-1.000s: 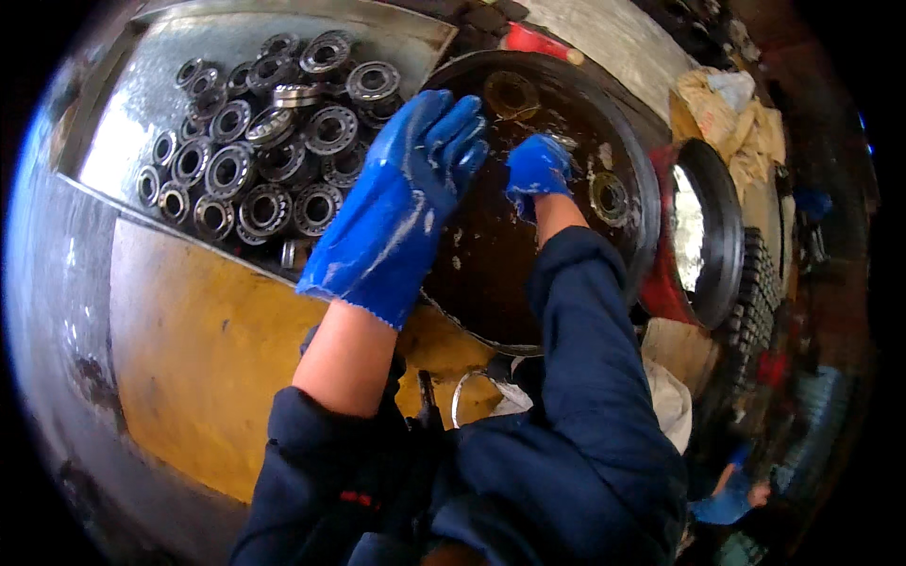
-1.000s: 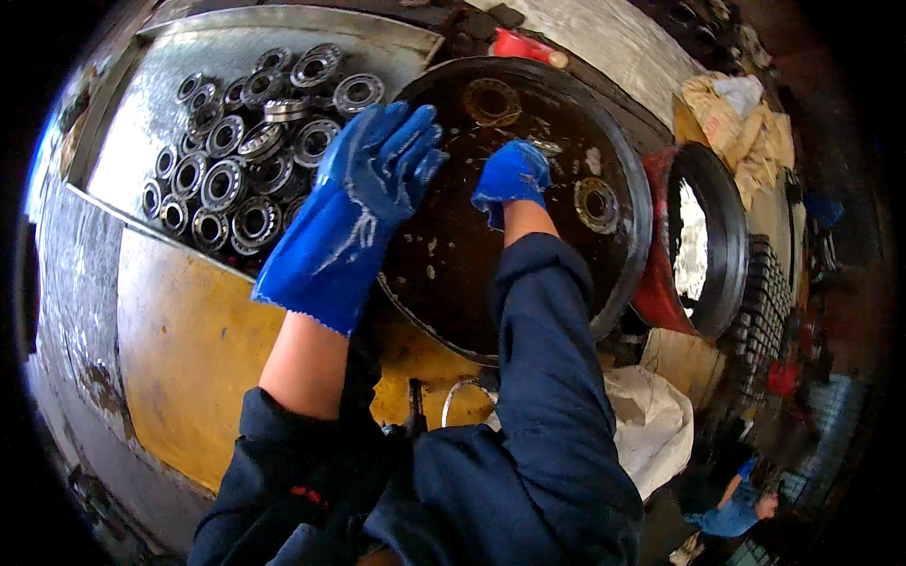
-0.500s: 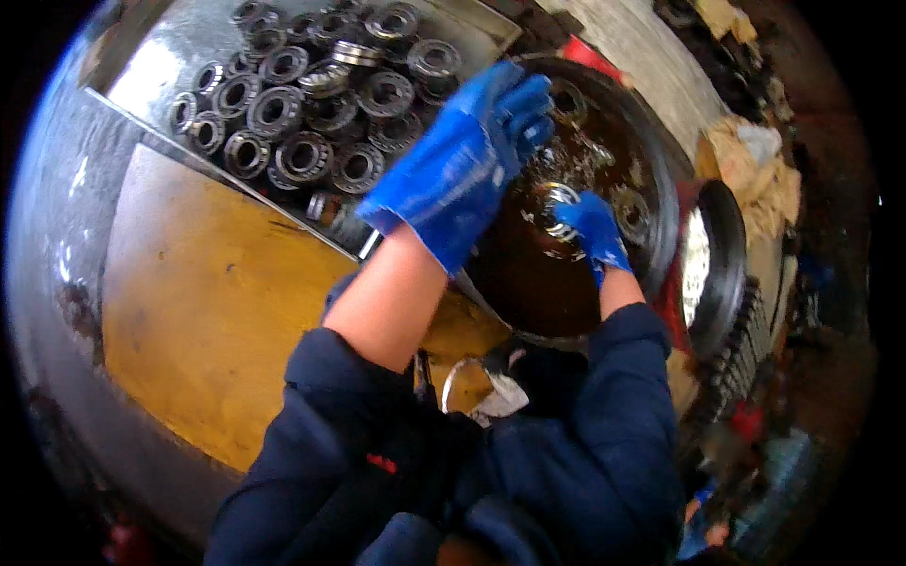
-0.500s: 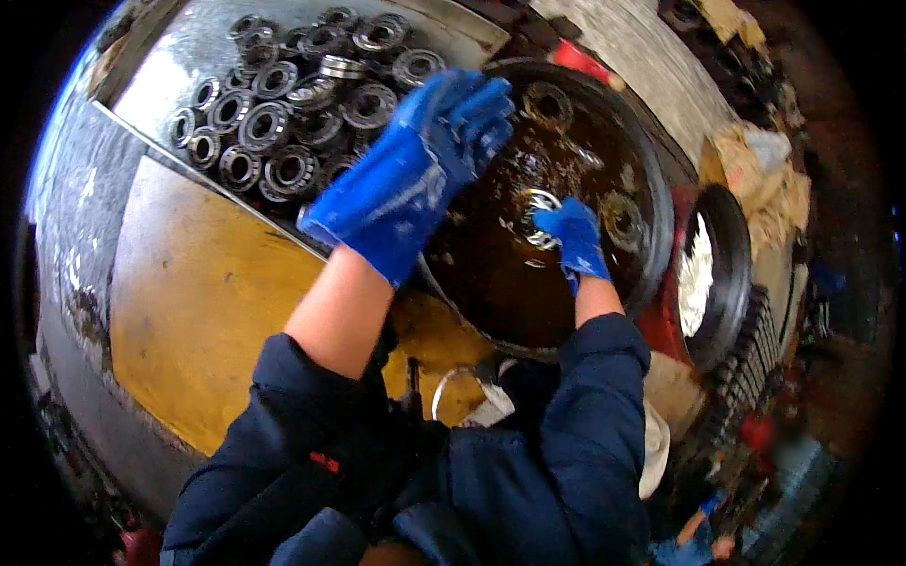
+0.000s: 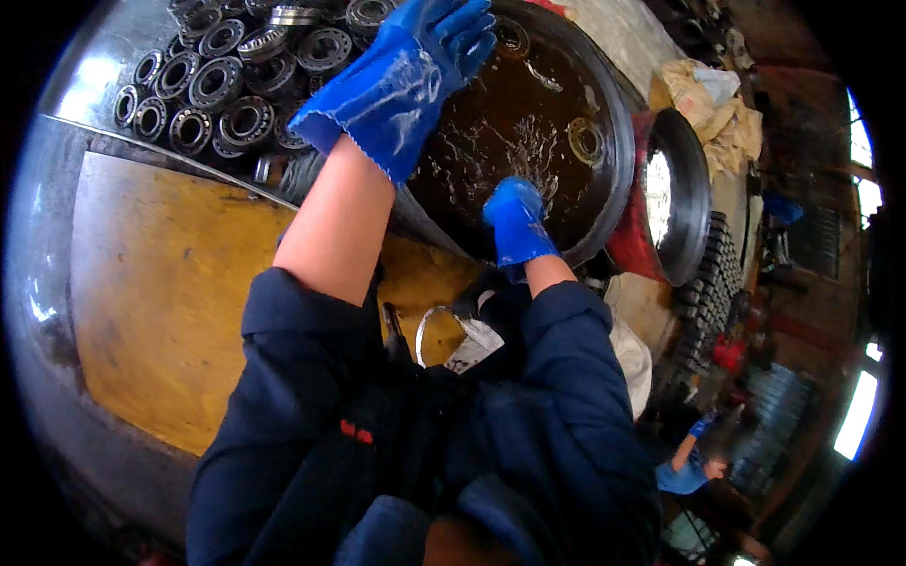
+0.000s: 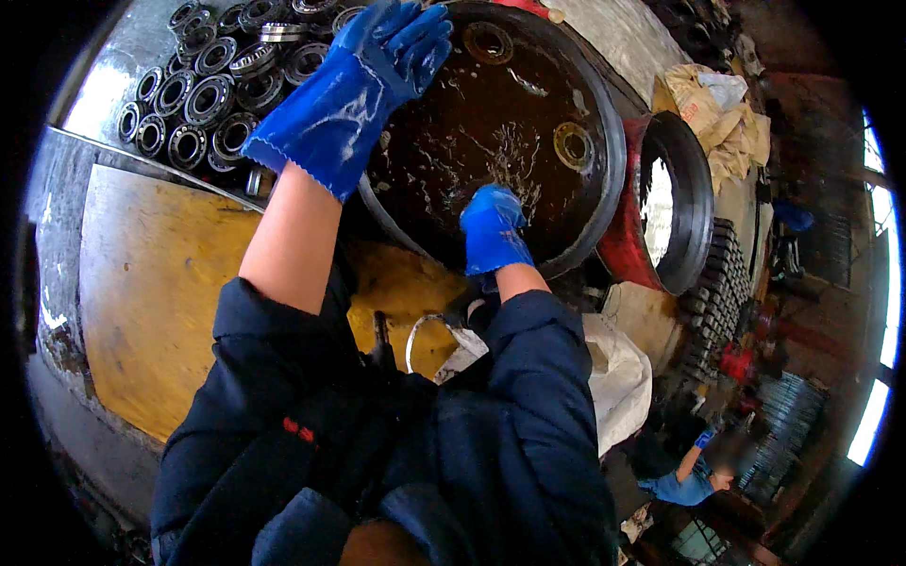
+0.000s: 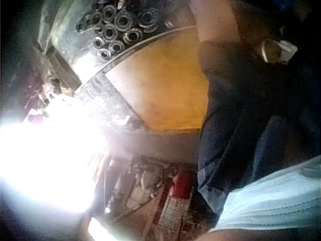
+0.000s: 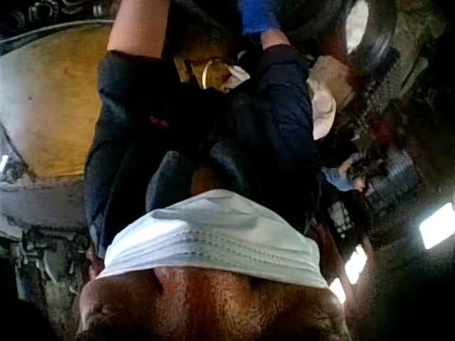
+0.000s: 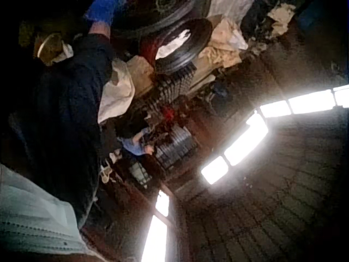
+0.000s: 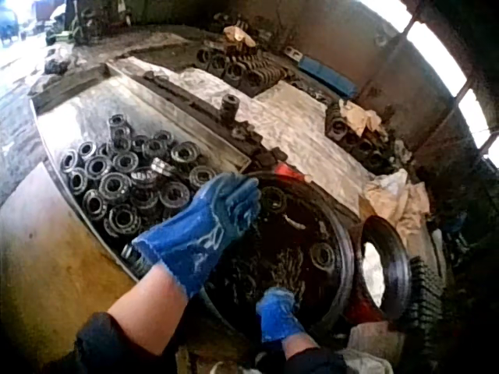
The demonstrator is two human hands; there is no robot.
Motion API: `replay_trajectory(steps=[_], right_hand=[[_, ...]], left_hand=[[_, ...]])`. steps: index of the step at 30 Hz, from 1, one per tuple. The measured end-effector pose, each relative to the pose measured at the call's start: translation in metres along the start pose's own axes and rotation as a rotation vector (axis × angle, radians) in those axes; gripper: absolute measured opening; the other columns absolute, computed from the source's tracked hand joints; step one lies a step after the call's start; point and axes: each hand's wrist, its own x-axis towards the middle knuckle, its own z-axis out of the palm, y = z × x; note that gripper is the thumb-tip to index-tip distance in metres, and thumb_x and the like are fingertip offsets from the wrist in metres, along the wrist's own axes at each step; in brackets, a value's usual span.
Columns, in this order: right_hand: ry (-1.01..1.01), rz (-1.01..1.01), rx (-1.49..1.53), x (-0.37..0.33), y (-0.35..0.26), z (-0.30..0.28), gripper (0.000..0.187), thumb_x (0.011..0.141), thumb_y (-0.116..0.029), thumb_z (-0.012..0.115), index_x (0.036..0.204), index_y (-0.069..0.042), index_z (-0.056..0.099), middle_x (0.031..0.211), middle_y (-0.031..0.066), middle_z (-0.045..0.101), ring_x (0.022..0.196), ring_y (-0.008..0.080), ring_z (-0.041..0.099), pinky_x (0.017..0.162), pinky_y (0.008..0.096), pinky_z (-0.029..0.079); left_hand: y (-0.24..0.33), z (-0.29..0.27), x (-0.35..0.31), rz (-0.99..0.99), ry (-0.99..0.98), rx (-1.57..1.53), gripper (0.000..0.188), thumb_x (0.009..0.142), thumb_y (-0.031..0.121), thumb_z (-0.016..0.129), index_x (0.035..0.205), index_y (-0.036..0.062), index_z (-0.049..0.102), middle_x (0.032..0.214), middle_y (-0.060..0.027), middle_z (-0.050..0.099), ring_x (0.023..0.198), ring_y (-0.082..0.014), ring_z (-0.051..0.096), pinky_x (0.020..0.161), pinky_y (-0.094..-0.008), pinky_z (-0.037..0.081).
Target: The person repeatedly dips metal bearings into a dark liquid in a bucket, rubs them by hand, and places them into a metal tray. The process is repeated for multiple bearings throughout the clip.
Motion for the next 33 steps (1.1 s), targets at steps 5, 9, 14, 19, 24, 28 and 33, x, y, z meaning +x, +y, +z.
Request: replay_trajectory(steps=[5, 9, 14, 19, 24, 28, 33], right_hand=[[0.07, -0.156, 0.219, -0.004, 0.028, 0.03, 0.051, 0.074, -0.039, 0.081, 0.111, -0.005, 0.074, 0.117, 0.0221, 0.072, 0.11, 0.04, 0.069, 0.095, 0.0466, 0.056], [-0.069, -0.301, 0.438, -0.019, 0.03, 0.031, 0.056, 0.075, -0.045, 0.078, 0.112, -0.004, 0.073, 0.11, 0.0237, 0.073, 0.105, 0.0396, 0.069, 0.089, 0.0462, 0.054], [-0.099, -0.395, 0.696, -0.029, 0.032, 0.036, 0.05, 0.079, -0.04, 0.076, 0.114, -0.003, 0.073, 0.107, 0.0218, 0.074, 0.101, 0.0344, 0.07, 0.087, 0.0439, 0.052], [-0.04, -0.286, 0.817, -0.014, 0.046, 0.06, 0.056, 0.078, -0.035, 0.081, 0.118, 0.003, 0.07, 0.114, 0.0172, 0.074, 0.104, 0.0281, 0.068, 0.091, 0.0424, 0.051], [-0.046, -0.137, 0.734, 0.005, 0.044, 0.077, 0.059, 0.08, -0.035, 0.082, 0.122, 0.004, 0.068, 0.118, 0.0193, 0.072, 0.105, 0.0294, 0.068, 0.092, 0.0419, 0.051], [-0.289, -0.185, 0.8, 0.026, 0.076, 0.076, 0.073, 0.071, -0.055, 0.081, 0.12, -0.001, 0.072, 0.12, 0.0272, 0.07, 0.114, 0.0411, 0.067, 0.097, 0.0475, 0.051], [-0.033, -0.456, 0.665, -0.022, 0.028, 0.021, 0.056, 0.076, -0.047, 0.077, 0.115, -0.007, 0.074, 0.116, 0.0262, 0.071, 0.114, 0.0424, 0.066, 0.095, 0.0504, 0.052]], left_hand=[[0.0, 0.0, 0.011, -0.03, 0.112, 0.042, 0.046, 0.105, 0.035, 0.052, 0.143, 0.0104, 0.048, 0.141, -0.0137, 0.062, 0.119, -0.0336, 0.063, 0.099, -0.0449, 0.053], [-0.001, -0.001, 0.011, -0.055, 0.119, -0.018, 0.045, 0.105, 0.036, 0.051, 0.142, 0.0104, 0.049, 0.142, -0.0144, 0.061, 0.121, -0.0339, 0.062, 0.102, -0.0458, 0.052], [-0.002, -0.007, 0.008, -0.028, 0.042, -0.047, 0.044, 0.105, 0.036, 0.051, 0.141, 0.0102, 0.051, 0.141, -0.0136, 0.062, 0.121, -0.0334, 0.062, 0.102, -0.0459, 0.052], [0.004, -0.02, -0.006, -0.091, -0.414, -0.172, 0.048, 0.11, 0.034, 0.041, 0.146, 0.0032, 0.045, 0.148, -0.0204, 0.054, 0.132, -0.0358, 0.057, 0.111, -0.0478, 0.049], [0.0, -0.016, 0.004, -0.097, -0.325, -0.136, 0.046, 0.111, 0.033, 0.037, 0.143, 0.0025, 0.049, 0.144, -0.02, 0.058, 0.13, -0.0349, 0.059, 0.109, -0.0472, 0.051], [-0.016, 0.015, 0.018, -0.072, 0.181, 0.071, 0.044, 0.11, 0.035, 0.039, 0.138, 0.0046, 0.054, 0.137, -0.0187, 0.064, 0.126, -0.0345, 0.062, 0.106, -0.0487, 0.052], [0.011, -0.011, 0.005, 0.01, 0.139, 0.065, 0.038, 0.106, 0.035, 0.049, 0.13, 0.0077, 0.057, 0.132, -0.0159, 0.068, 0.117, -0.0335, 0.066, 0.1, -0.048, 0.054]])
